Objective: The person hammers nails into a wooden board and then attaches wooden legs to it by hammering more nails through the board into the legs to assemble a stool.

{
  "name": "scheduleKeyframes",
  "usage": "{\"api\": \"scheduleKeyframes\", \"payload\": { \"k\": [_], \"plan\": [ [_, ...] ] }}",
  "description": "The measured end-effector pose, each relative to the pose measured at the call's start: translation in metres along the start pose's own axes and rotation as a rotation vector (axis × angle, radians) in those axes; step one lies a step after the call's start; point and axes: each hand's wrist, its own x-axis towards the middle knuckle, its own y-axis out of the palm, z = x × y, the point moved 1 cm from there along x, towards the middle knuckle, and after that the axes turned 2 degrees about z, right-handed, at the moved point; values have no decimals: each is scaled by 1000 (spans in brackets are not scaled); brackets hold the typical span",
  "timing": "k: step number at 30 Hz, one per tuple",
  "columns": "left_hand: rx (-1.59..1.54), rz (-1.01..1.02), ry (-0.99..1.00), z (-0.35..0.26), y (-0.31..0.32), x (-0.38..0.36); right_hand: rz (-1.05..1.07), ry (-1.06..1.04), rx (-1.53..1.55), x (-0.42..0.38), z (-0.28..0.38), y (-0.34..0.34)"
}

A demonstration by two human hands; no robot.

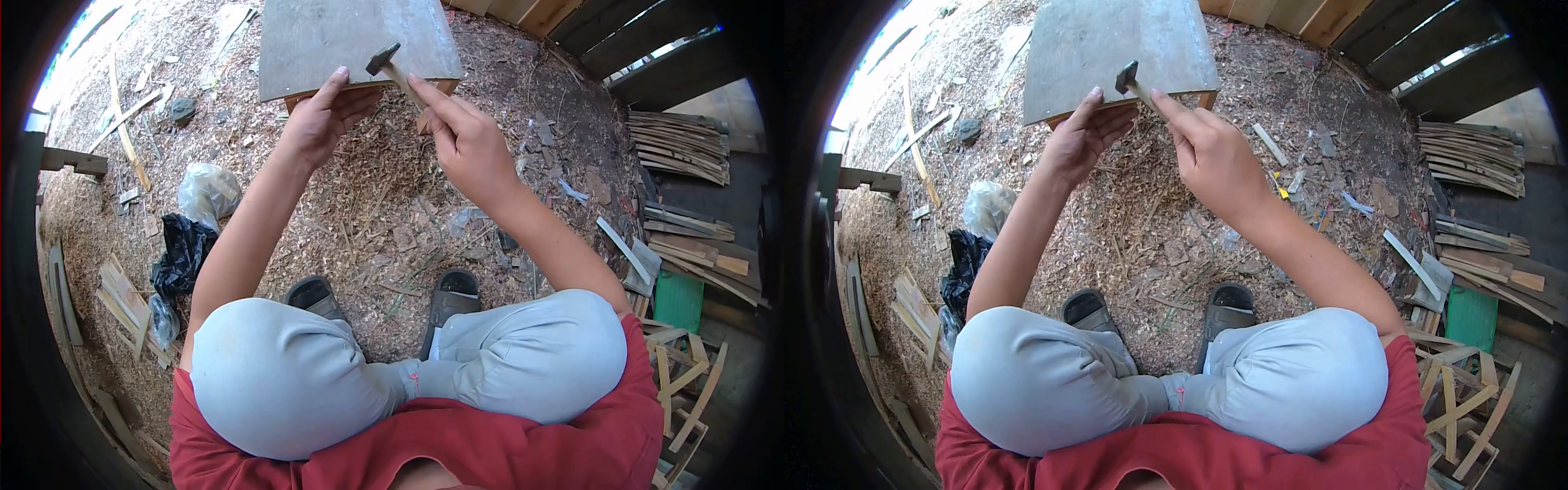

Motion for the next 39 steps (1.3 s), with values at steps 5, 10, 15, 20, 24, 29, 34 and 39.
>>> {"api": "scheduleKeyframes", "payload": {
  "k": [5, 10, 15, 20, 24, 29, 34, 39],
  "plan": [
    [21, -1, -40, -4, 0, -3, 17, -10, 29, 4, 3, -3],
    [15, -19, -12, -4, 1, -3, -73, -92, -7, 6, 8, -3],
    [17, -33, 17, 5, 0, 2, 57, -21, -47, 5, 7, -6],
    [-1, -55, 54, 5, 4, 1, -88, -102, 38, 4, 15, -12],
    [25, -39, 28, 6, 2, 2, 66, -18, -56, 5, 2, -4],
    [39, -49, 54, 5, 6, 0, -171, -111, 73, 8, 17, -17],
    [6, -38, 66, 8, 3, 3, 65, -19, -56, 5, 4, -5],
    [16, -64, 69, 6, 7, 0, -128, -167, 39, 3, 10, -7]
  ]
}}
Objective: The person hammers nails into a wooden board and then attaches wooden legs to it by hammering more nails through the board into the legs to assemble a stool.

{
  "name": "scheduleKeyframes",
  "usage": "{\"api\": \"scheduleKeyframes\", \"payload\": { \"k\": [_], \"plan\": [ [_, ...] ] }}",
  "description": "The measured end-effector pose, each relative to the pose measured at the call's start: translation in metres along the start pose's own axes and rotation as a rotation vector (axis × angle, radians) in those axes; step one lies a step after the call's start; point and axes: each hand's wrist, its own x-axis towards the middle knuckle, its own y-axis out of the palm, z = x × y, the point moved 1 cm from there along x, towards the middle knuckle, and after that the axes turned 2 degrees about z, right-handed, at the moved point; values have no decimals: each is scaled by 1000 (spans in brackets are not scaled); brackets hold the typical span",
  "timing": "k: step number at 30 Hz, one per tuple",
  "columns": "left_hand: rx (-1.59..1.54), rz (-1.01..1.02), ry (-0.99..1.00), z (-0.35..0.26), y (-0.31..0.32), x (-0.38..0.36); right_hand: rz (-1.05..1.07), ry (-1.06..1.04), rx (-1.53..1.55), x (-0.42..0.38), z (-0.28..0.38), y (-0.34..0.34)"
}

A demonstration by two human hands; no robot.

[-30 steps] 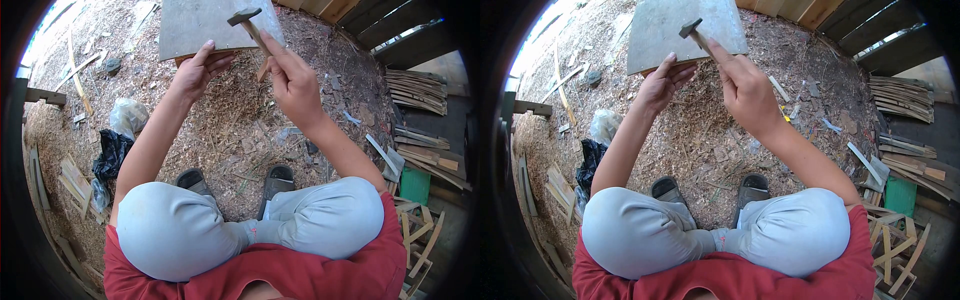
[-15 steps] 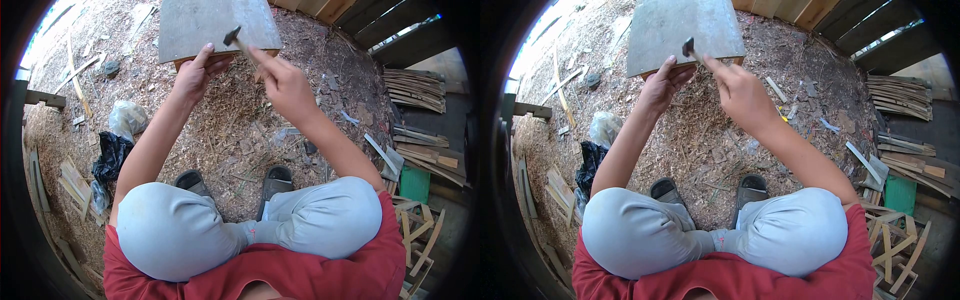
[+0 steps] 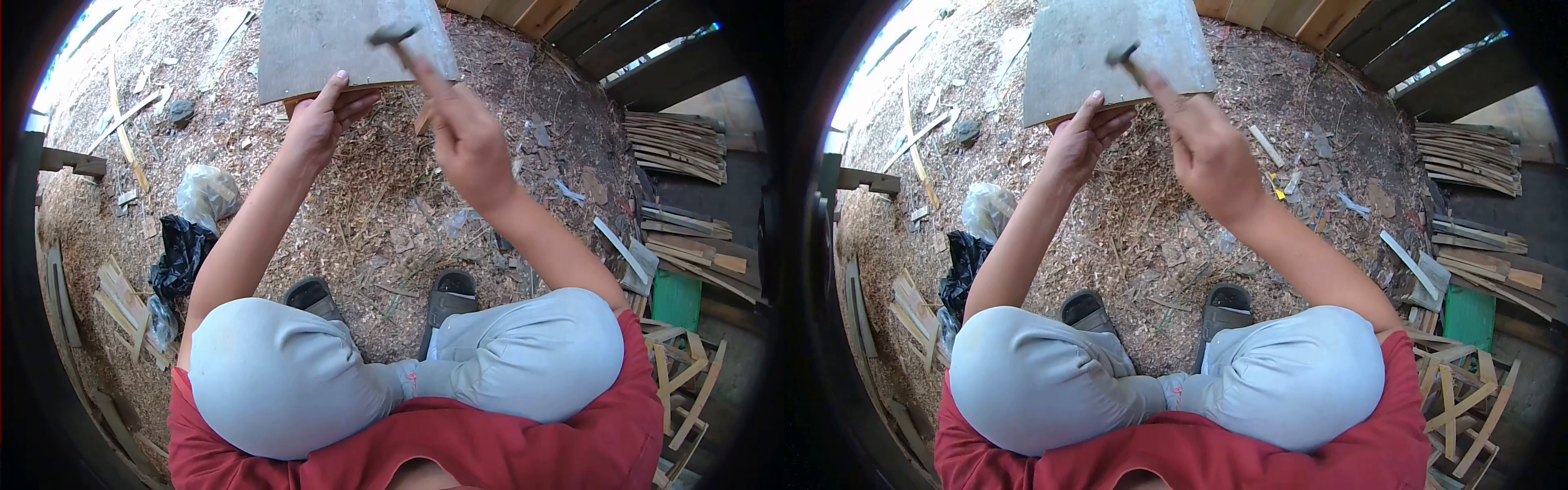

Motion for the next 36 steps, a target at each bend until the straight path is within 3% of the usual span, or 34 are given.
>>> {"api": "scheduleKeyframes", "payload": {
  "k": [1, 3, 5, 7, 13, 18, 20, 21, 24, 26, 27, 29, 31, 36],
  "plan": [
    [6, 10, 0, 0, 1, 0, -1, -4, -4, -1, -3, 3],
    [17, 7, -3, 0, 2, -1, 222, 142, -170, -3, -8, 10],
    [29, -5, -8, 0, 3, -2, 192, 121, -98, 2, -7, 3],
    [18, -17, 10, 1, 2, -1, -46, 39, 17, 8, 7, -7],
    [14, -10, 1, 3, 1, 3, 154, 124, -68, -6, -11, 10],
    [23, -19, -9, 4, -2, 2, -59, 6, -27, -2, 0, -2],
    [16, -15, -8, 3, 0, 3, 226, 146, -150, -10, -15, 15],
    [19, -35, -28, 3, 1, 3, 226, 145, -150, -7, -15, 12],
    [45, -84, -57, 4, 2, 2, 149, 140, -48, 2, -8, 0],
    [72, -107, -62, 5, 0, 2, -89, -10, -5, 5, 1, -6],
    [83, -113, -72, 6, -2, 3, -92, -11, -6, 1, -2, -1],
    [92, -116, -75, 5, 1, 4, 240, 124, -171, -9, -16, 16],
    [104, -126, -71, 6, 3, 2, 224, 126, -134, -5, -10, 9],
    [118, -157, -59, 7, 2, 1, -91, 38, 14, -2, 7, -5]
  ]
}}
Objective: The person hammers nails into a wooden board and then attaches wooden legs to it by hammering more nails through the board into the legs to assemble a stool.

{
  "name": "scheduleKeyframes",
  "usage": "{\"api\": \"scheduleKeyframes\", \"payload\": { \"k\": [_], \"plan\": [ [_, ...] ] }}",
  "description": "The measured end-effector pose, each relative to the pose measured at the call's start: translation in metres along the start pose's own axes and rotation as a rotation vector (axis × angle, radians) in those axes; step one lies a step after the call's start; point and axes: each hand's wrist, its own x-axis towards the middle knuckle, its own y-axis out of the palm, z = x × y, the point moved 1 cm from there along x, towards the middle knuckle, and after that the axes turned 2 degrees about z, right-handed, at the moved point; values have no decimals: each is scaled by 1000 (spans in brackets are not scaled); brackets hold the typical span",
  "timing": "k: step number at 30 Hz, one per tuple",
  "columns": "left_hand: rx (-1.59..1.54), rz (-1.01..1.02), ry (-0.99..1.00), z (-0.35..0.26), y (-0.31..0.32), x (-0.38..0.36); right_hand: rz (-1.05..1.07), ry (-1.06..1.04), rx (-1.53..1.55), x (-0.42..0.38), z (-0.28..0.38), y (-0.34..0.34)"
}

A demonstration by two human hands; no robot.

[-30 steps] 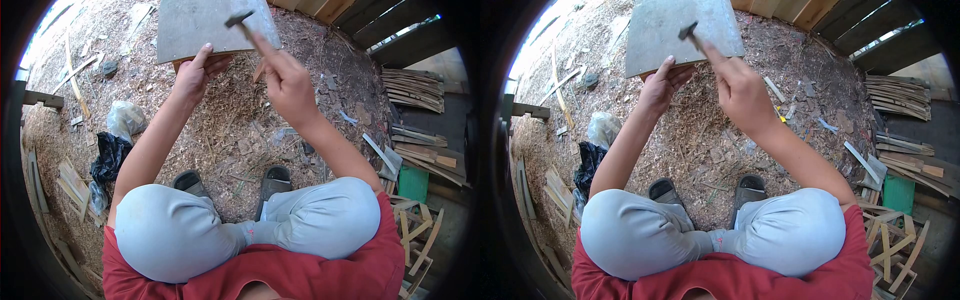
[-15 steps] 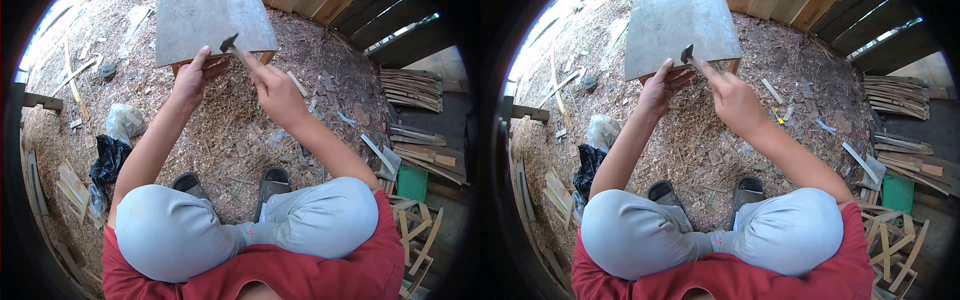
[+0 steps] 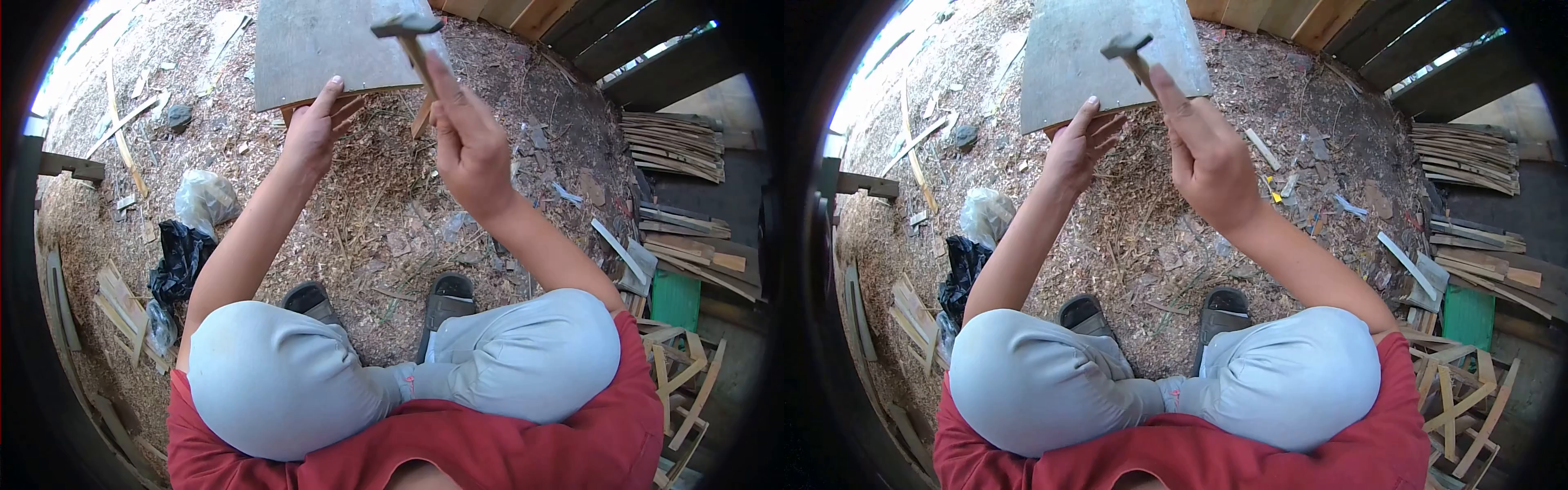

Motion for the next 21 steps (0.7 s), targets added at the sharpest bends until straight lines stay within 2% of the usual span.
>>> {"api": "scheduleKeyframes", "payload": {
  "k": [1, 3, 5, 7, 11, 13, 15, 17, 19, 21],
  "plan": [
    [10, 0, 0, -1, 2, 0, -3, -2, -2, -4, -6, 4],
    [14, -5, -4, -2, 3, 1, 284, 65, -180, -9, -18, 19],
    [16, -13, -16, 0, 2, 2, 270, 66, -144, -5, -17, 11],
    [-3, 9, -14, 3, 0, 2, 69, 18, 2, 4, -3, 1],
    [8, -5, -8, 0, 1, 3, 32, -33, 39, -7, -12, 11],
    [-7, -3, -28, 3, 0, 6, 299, 97, -128, -5, -19, 14],
    [-12, -2, -21, 6, -1, 6, 257, 81, -59, 5, -12, 3],
    [-11, -3, -15, 5, -1, 3, 37, 34, -25, 15, 8, -13],
    [4, -18, -15, 2, 1, 2, 0, 8, -22, 9, 5, -7],
    [7, -18, -17, 1, 4, 2, 378, 166, -204, -2, -8, 11]
  ]
}}
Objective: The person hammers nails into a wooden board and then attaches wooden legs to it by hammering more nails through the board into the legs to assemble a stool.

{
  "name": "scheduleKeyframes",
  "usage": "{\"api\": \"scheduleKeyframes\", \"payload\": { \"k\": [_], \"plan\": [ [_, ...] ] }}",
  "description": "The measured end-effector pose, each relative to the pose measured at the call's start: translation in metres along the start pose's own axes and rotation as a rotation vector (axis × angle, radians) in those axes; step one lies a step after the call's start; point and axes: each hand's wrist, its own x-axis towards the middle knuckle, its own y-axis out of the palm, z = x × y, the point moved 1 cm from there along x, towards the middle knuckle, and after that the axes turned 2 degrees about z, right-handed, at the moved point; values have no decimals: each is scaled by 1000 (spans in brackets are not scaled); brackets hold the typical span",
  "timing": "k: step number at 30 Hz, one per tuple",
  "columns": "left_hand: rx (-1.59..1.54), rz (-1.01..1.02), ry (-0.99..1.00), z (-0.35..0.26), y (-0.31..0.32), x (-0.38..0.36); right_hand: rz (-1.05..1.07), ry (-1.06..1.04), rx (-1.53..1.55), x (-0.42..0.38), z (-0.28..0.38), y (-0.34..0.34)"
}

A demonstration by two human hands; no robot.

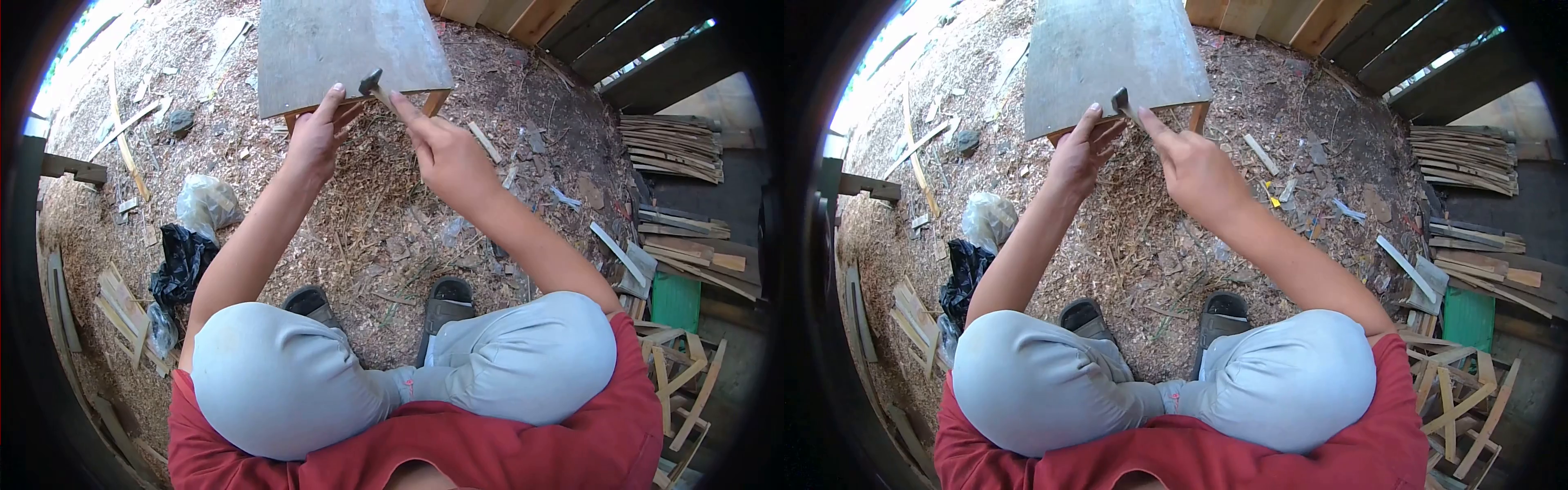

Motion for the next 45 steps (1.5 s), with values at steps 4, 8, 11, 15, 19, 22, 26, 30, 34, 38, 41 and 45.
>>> {"api": "scheduleKeyframes", "payload": {
  "k": [4, 8, 11, 15, 19, 22, 26, 30, 34, 38, 41, 45],
  "plan": [
    [-1, -14, 6, 5, 0, -1, -242, -114, 224, 8, -1, -19],
    [16, 1, 0, 1, -1, -2, -323, -140, 107, -5, 4, -12],
    [44, -18, -25, 3, 2, -2, -58, -59, 105, -1, -13, 7],
    [17, -11, 7, 1, 0, -5, -344, -147, 198, 6, 16, -38],
    [34, -17, -4, -1, 5, -6, -334, -181, 198, 4, 5, -26],
    [47, -7, -10, 1, 2, -4, -206, -57, 209, -1, -6, -10],
    [35, -2, 2, 3, 0, -2, -174, 1, 284, 3, 4, -27],
    [28, -12, 7, 3, 1, -2, -342, -162, 273, 3, -1, -13],
    [43, 7, 7, 6, 0, -1, -112, -58, 139, 5, -11, -12],
    [49, -2, 1, 2, 2, -5, -409, -83, 260, 5, 7, -33],
    [30, -12, -7, -1, 5, -6, -310, -178, 135, 0, -23, 6],
    [37, 12, -8, 6, 1, -5, -215, -45, 220, 4, -2, -23]
  ]
}}
